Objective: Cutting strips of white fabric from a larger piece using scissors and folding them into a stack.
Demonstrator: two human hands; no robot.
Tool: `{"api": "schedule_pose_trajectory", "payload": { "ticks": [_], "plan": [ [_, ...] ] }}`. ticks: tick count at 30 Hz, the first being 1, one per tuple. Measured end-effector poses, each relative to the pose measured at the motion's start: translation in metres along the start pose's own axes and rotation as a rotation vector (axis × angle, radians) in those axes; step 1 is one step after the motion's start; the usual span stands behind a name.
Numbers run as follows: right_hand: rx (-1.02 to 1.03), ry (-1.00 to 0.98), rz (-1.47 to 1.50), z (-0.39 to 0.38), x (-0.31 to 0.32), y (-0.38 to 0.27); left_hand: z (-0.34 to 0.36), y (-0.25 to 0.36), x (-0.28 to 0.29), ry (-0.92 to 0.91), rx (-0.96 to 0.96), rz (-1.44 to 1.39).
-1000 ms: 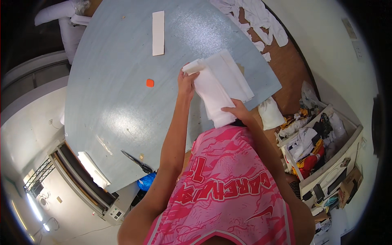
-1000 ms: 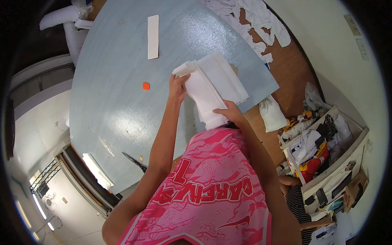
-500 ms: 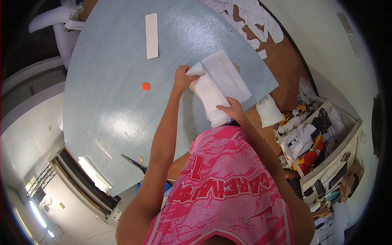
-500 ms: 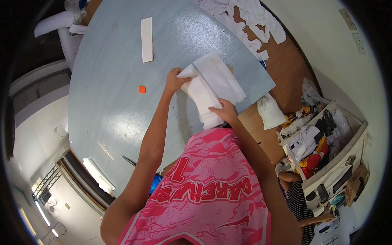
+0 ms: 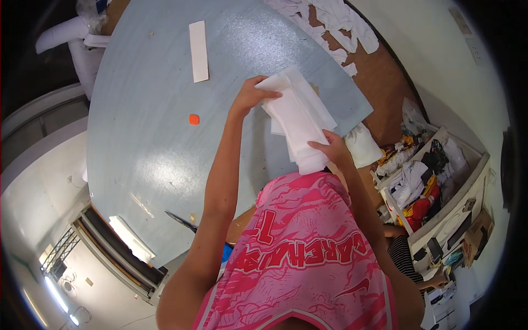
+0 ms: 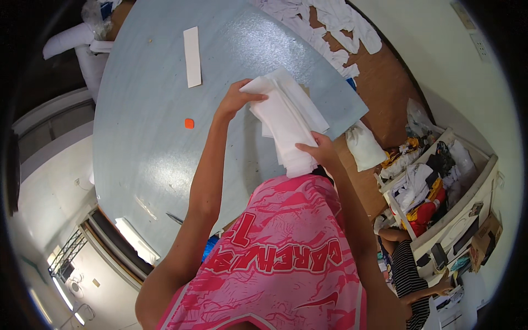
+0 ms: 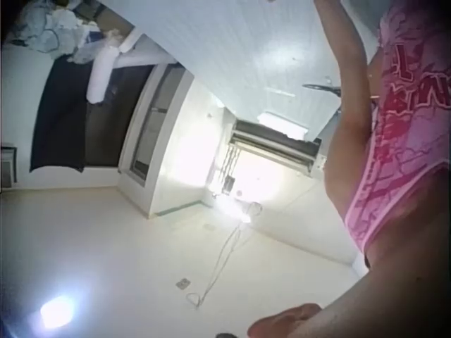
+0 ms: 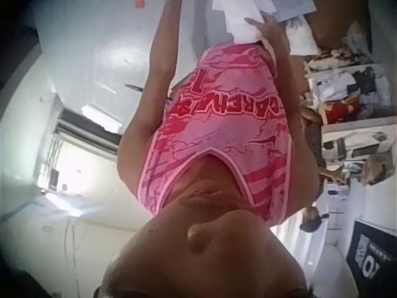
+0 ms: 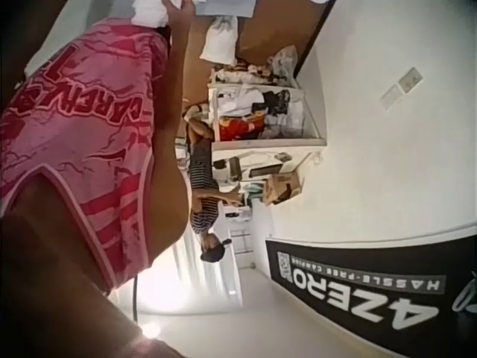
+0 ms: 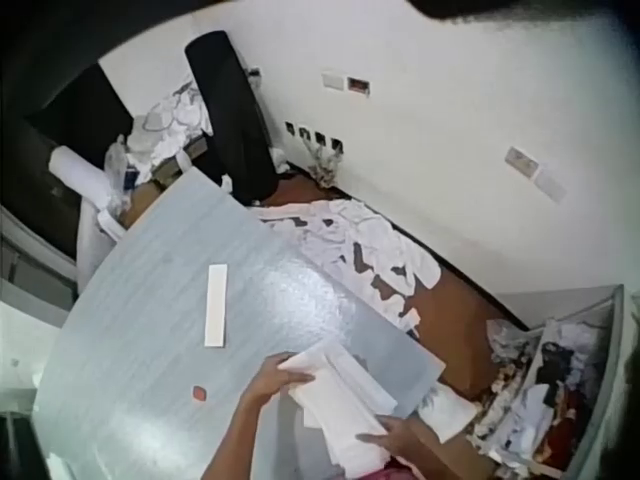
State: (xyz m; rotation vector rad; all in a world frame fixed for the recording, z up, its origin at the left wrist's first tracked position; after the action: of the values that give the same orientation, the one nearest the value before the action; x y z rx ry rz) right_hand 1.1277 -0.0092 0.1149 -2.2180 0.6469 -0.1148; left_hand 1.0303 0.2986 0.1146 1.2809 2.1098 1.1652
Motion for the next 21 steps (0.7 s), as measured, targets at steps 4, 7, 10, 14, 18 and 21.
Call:
{"api": "schedule_pose_trajectory", "payload": {
  "ticks": [4,7,10,14,18,21],
  "plan": [
    [0.002,0.083,-0.105,0.029,0.011,0.015,0.029,-0.031,-0.014,0.106,-0.01,0.012],
    [0.0,0.152,-0.245,0.041,0.013,0.028,0.041,-0.048,-0.023,0.236,-0.2,0.318],
    [0.02,0.19,-0.304,0.044,0.014,0.041,0.039,-0.053,-0.039,0.588,-0.542,0.823],
    [0.053,0.218,-0.242,0.051,0.012,0.061,0.049,-0.053,-0.028,0.399,-0.283,0.517],
    [0.098,0.202,-0.292,0.05,0.007,0.064,0.023,-0.044,-0.014,0.192,-0.177,0.389],
    [0.125,0.167,-0.268,0.04,0.006,0.067,-0.025,-0.025,-0.019,0.17,-0.289,0.23]
  ]
}}
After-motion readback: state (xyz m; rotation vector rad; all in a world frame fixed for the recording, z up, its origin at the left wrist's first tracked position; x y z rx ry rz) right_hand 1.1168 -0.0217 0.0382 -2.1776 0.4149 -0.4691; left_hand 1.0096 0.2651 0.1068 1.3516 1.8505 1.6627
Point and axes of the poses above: each hand's wrist, its own z-axis towards the middle knuckle, its own x-axis out of the back of the hand, y = z × x, the point moved 1 cm from there along z, towards the middle knuckle, and after that the axes turned 3 degrees about -z, right-handed, at the moved point
